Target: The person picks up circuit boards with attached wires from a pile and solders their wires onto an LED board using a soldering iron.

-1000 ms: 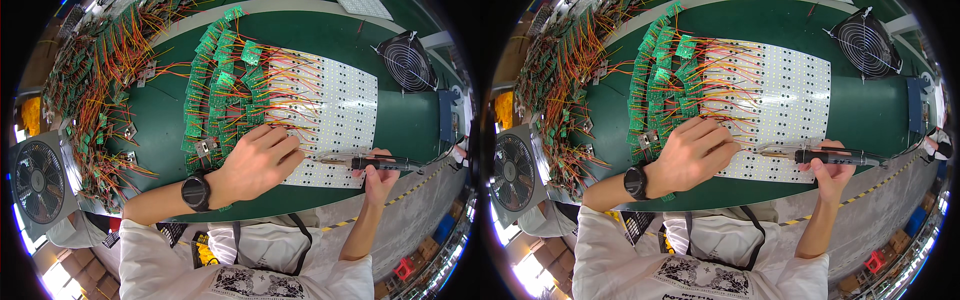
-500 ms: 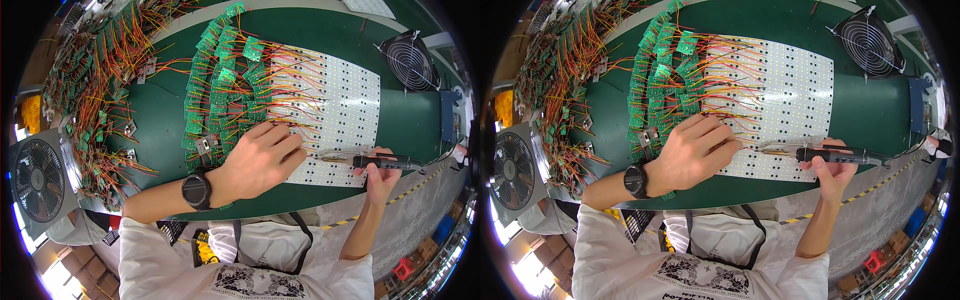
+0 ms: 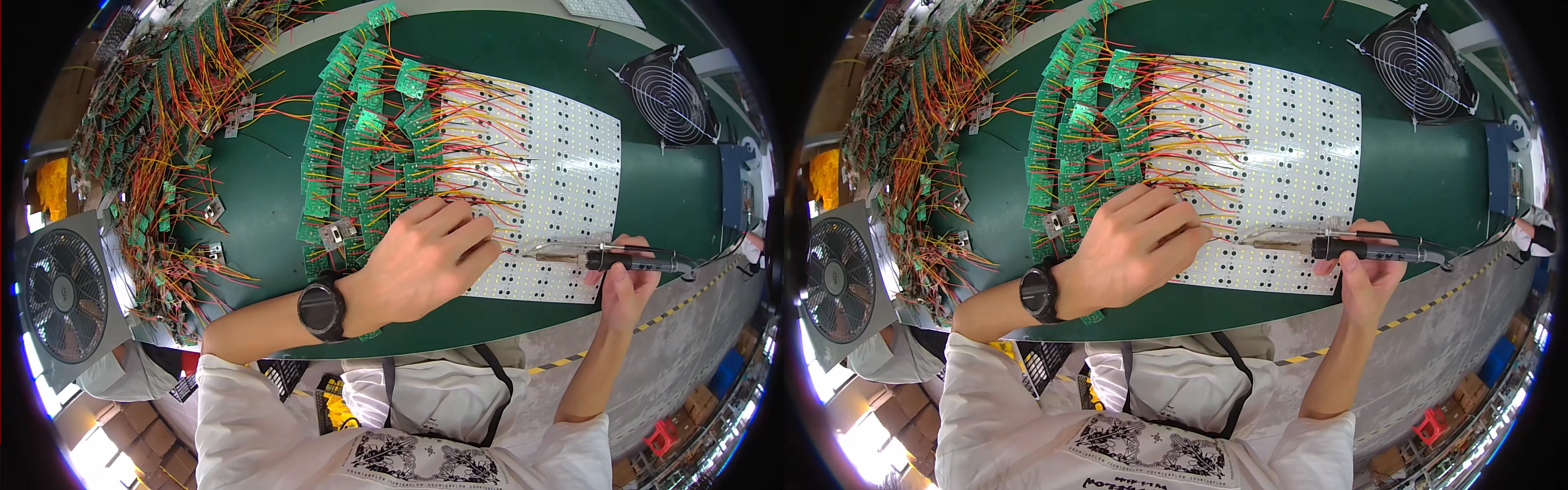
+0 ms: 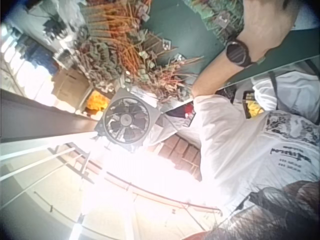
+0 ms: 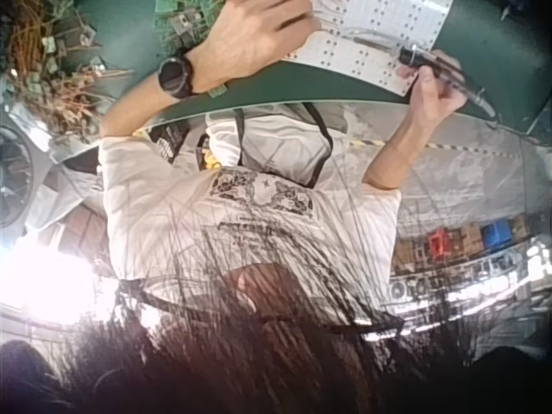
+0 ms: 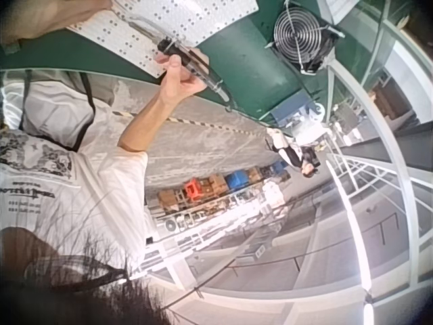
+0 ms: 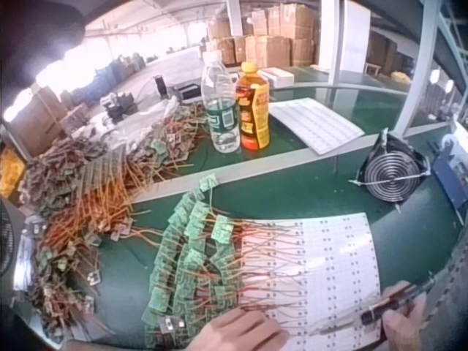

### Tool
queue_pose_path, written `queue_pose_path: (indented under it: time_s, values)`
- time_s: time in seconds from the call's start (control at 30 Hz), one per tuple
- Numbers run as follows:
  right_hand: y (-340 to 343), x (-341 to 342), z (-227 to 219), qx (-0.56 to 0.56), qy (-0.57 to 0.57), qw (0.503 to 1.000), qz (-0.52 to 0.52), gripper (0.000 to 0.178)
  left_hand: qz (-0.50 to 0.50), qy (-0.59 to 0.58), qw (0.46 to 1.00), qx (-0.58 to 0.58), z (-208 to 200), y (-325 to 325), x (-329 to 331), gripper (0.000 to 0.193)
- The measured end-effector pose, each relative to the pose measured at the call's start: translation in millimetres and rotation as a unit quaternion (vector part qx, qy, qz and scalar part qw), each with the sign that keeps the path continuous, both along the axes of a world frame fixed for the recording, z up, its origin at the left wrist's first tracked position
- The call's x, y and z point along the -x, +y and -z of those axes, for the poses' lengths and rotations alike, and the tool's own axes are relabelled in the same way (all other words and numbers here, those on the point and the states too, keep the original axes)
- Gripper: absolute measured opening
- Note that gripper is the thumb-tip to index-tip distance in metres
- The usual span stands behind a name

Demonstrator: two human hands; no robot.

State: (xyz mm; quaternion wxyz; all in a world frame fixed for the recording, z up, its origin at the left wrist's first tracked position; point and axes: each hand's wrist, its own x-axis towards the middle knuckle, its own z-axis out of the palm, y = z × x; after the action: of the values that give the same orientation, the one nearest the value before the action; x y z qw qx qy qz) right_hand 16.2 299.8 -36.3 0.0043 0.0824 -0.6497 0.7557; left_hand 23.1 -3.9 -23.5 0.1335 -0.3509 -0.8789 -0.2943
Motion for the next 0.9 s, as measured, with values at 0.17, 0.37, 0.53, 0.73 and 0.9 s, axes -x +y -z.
queue_pose_path:
  time_s: [0.17,0.37,0.53,0.73,0.9]
  values:
    - [-1.7,0.8,-2.8,-0.002,-0.023,1.0,0.021,0.03,-0.001,0.01,1.0,-0.002,-1.4,0.1,0.5,0.025]
    - [-3.5,4.2,4.9,0.025,-0.023,0.998,0.049,0.027,0.011,-0.006,1.0,0.018,-15.0,-5.6,1.2,0.023]
    - [-3.7,1.9,5.8,0.023,-0.025,0.997,0.069,0.022,-0.013,0.001,1.0,-0.011,-58.1,-24.2,-17.6,0.028]
    - [-5.6,-0.5,0.2,0.018,-0.033,0.997,0.063,0.025,-0.241,0.019,0.97,0.012,-72.0,-101.7,-86.9,0.034]
    - [-2.8,-0.9,1.8,0.017,-0.035,0.998,0.05,0.023,-0.527,0.025,0.849,0.026,-57.0,-166.3,-142.7,0.018]
